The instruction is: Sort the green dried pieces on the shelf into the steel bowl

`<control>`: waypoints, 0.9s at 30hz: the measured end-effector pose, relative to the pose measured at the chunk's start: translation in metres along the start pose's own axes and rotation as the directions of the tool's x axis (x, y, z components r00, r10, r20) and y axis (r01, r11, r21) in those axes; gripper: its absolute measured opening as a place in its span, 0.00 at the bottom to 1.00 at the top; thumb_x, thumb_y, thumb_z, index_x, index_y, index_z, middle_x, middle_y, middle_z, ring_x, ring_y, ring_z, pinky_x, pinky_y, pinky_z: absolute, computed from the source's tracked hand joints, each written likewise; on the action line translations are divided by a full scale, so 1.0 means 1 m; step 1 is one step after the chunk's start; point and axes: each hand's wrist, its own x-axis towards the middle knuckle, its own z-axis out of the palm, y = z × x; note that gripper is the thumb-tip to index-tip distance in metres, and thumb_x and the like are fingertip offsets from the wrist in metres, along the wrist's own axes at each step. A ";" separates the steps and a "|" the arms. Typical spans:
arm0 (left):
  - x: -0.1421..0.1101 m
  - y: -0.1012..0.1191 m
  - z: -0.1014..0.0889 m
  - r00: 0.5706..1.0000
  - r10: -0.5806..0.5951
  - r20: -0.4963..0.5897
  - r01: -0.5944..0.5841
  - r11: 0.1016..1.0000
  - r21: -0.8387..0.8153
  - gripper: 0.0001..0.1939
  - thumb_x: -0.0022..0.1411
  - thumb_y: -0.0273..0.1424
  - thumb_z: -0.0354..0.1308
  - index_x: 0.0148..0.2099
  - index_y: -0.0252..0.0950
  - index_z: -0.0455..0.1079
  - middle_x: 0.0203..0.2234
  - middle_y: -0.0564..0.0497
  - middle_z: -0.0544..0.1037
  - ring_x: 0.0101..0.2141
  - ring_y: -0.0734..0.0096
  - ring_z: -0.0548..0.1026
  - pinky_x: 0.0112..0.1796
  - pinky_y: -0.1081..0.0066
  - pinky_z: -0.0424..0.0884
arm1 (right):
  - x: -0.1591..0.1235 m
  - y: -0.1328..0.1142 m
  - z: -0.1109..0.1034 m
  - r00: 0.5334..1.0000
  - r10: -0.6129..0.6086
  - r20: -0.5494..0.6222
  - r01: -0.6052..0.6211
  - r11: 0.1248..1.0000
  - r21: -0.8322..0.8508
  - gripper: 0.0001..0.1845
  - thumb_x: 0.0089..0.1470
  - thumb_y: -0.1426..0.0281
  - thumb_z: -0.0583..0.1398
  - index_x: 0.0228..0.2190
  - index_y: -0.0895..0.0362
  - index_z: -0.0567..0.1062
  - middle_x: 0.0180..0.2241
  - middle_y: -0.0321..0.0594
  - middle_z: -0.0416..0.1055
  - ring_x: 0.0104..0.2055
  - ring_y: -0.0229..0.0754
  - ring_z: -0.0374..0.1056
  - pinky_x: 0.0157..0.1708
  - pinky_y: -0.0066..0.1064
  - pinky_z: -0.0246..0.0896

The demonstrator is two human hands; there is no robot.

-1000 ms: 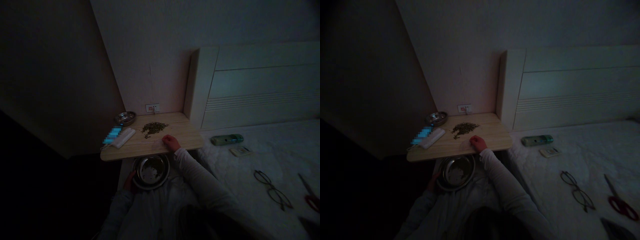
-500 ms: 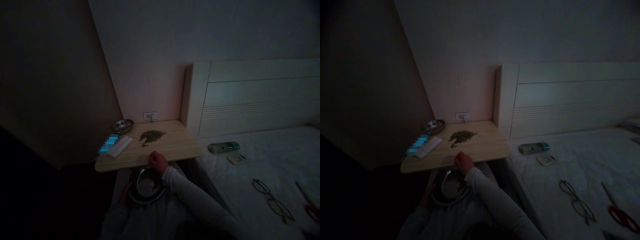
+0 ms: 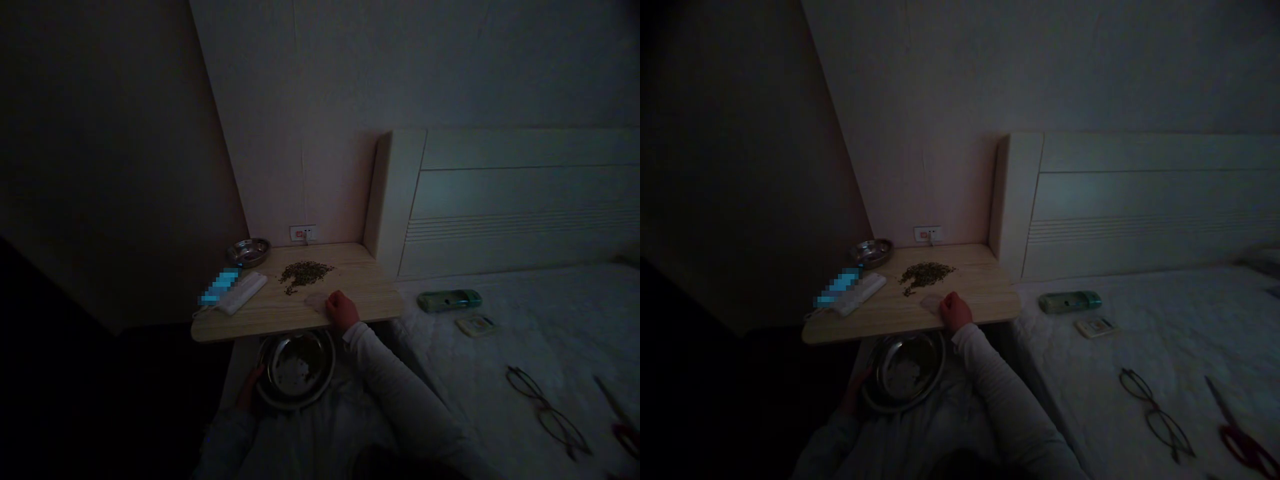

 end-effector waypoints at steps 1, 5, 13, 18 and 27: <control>-0.001 0.000 0.000 1.000 -0.002 0.011 0.002 1.000 0.002 0.08 0.46 0.27 0.48 0.26 0.39 0.69 0.17 0.48 0.74 0.43 0.61 0.66 0.43 0.62 0.61 | 0.002 0.003 -0.001 1.000 0.001 0.000 -0.001 1.000 -0.002 0.04 0.43 0.70 0.51 0.24 0.57 0.64 0.20 0.35 0.63 0.22 0.33 0.56 0.22 0.24 0.45; -0.005 0.002 0.001 0.999 0.005 0.045 -0.006 1.000 0.011 0.06 0.43 0.28 0.50 0.21 0.37 0.68 0.20 0.45 0.75 0.45 0.56 0.64 0.45 0.62 0.59 | 0.013 0.014 -0.006 1.000 0.002 0.016 -0.001 0.999 -0.038 0.06 0.43 0.69 0.51 0.24 0.58 0.65 0.21 0.37 0.64 0.24 0.34 0.57 0.23 0.25 0.46; -0.012 0.005 0.007 0.998 0.044 0.034 -0.045 0.998 0.039 0.04 0.42 0.27 0.52 0.21 0.40 0.67 0.19 0.46 0.75 0.46 0.59 0.62 0.46 0.61 0.57 | 0.048 0.031 -0.025 0.998 0.064 -0.011 -0.065 0.982 -0.178 0.08 0.44 0.69 0.50 0.26 0.59 0.65 0.25 0.42 0.66 0.27 0.37 0.60 0.24 0.26 0.47; -0.001 -0.002 -0.002 0.997 0.075 -0.003 -0.075 0.997 0.010 0.10 0.45 0.25 0.49 0.16 0.39 0.64 0.17 0.48 0.74 0.46 0.60 0.62 0.46 0.63 0.56 | 0.058 0.038 -0.028 0.995 0.085 -0.056 -0.095 0.972 -0.215 0.09 0.46 0.67 0.49 0.28 0.58 0.65 0.26 0.43 0.67 0.28 0.38 0.61 0.24 0.26 0.48; 0.017 -0.008 -0.017 0.990 0.119 0.073 -0.129 0.980 0.155 0.06 0.39 0.25 0.53 0.15 0.37 0.66 0.14 0.51 0.72 0.30 0.62 0.72 0.40 0.63 0.61 | 0.050 0.046 -0.025 0.977 0.132 -0.170 -0.145 0.987 -0.065 0.10 0.46 0.65 0.49 0.29 0.58 0.65 0.27 0.40 0.67 0.28 0.37 0.62 0.24 0.25 0.49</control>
